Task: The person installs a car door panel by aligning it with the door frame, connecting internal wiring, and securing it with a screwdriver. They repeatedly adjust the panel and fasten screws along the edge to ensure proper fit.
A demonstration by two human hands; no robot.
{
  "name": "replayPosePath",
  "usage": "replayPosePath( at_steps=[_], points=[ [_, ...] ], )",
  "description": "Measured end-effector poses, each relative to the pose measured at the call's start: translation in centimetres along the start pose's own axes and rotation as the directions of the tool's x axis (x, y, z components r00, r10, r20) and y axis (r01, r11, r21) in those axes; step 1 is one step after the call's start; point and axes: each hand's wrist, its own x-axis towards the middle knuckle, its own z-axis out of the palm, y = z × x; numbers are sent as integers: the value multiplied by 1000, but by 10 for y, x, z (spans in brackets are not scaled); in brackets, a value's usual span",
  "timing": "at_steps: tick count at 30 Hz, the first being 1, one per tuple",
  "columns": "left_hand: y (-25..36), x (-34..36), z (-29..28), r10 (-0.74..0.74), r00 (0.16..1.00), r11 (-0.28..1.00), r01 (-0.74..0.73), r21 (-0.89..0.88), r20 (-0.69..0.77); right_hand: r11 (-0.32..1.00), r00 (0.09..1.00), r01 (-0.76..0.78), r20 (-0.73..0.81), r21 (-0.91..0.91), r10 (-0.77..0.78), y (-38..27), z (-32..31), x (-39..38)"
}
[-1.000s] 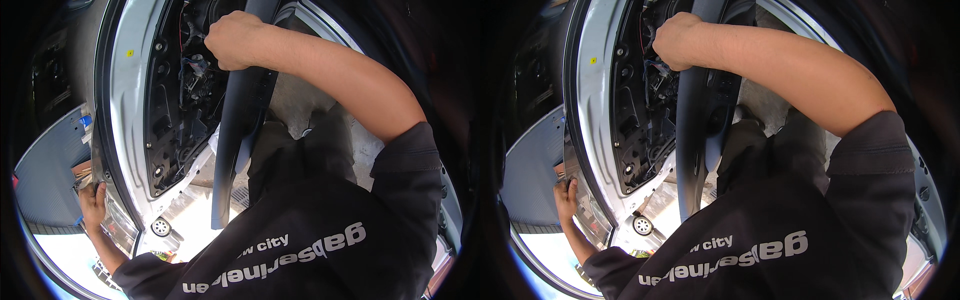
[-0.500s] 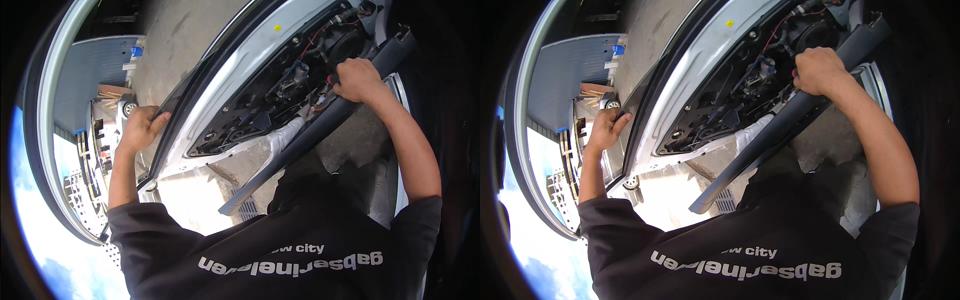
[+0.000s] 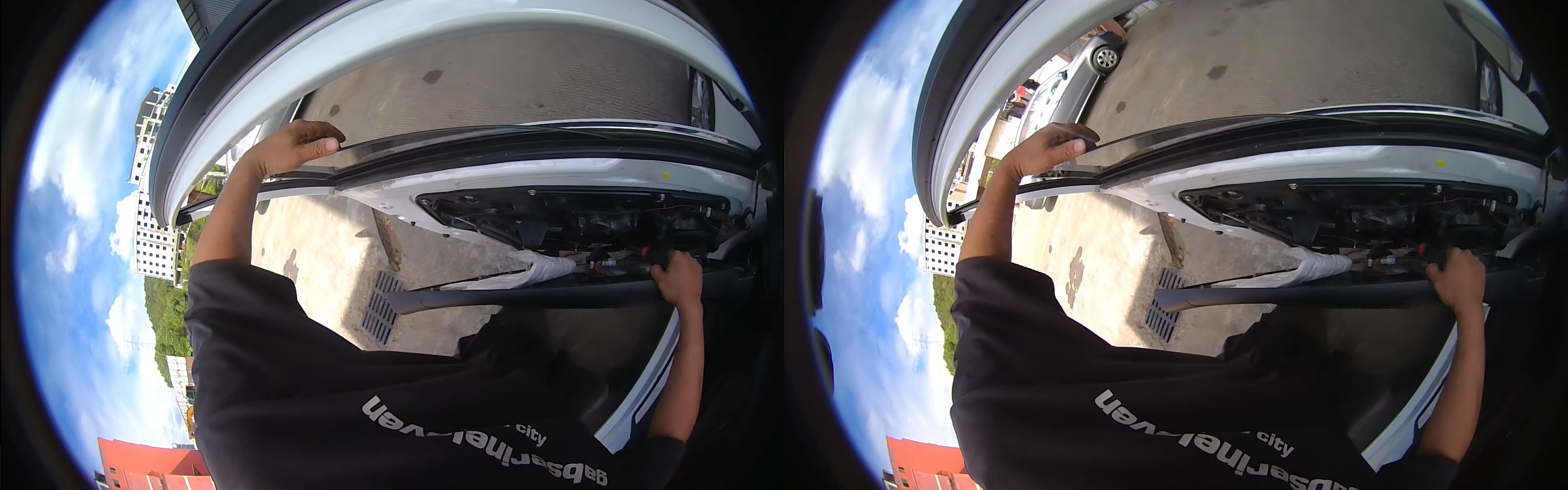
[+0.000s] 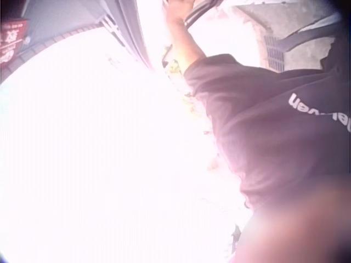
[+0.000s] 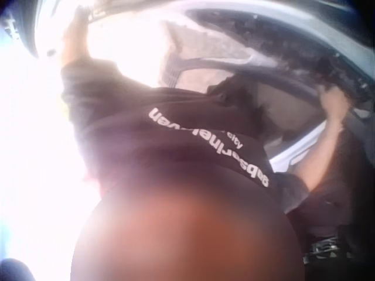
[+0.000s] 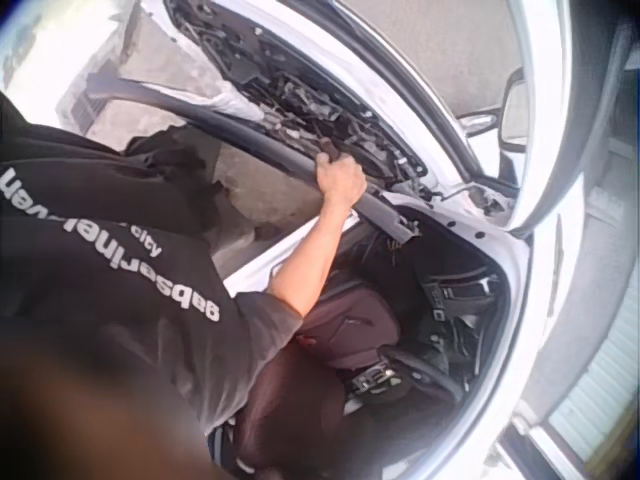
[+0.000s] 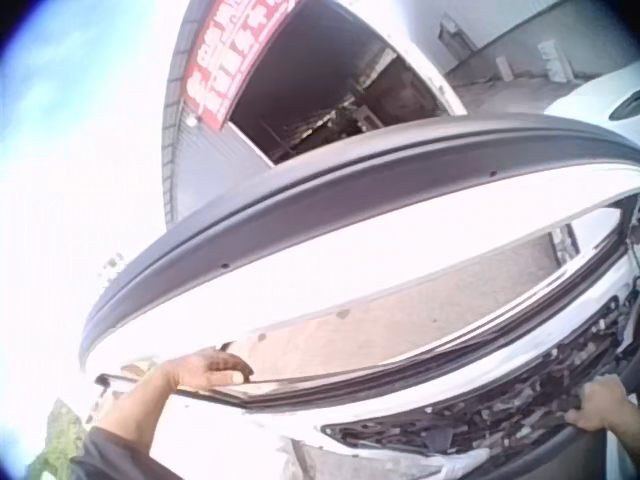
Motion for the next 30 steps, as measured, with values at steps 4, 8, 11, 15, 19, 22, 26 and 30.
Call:
replayPosePath(
  at_steps=[4,8,11,15,19,22,26,30],
  points=[
    [5,-5,28,-76,997,993,74,95,19,999,999,-28,37,-18,28,1,0,2],
    [4,-3,36,-37,998,977,46,207,-50,999,1000,0,12,-32,0,1,0,4],
    [1,-2,35,-85,996,985,88,150,-27,999,1000,24,17,-44,-23,1,0,8],
    [-5,3,40,-128,991,990,130,56,-31,997,997,-29,72,-74,35,1,0,11],
    [-8,2,45,-26,993,984,45,171,-112,999,998,-17,65,-38,19,-2,-2,12],
    [-9,1,45,109,974,977,-68,201,-200,1000,999,8,48,-9,-7,-3,-4,9],
    [5,-12,73,491,690,838,-208,504,-532,1000,998,3,63,31,-5,-2,-7,5],
    [39,-33,183,487,735,869,-463,174,-471,999,999,29,35,27,-30,0,-9,4]
  ],
)
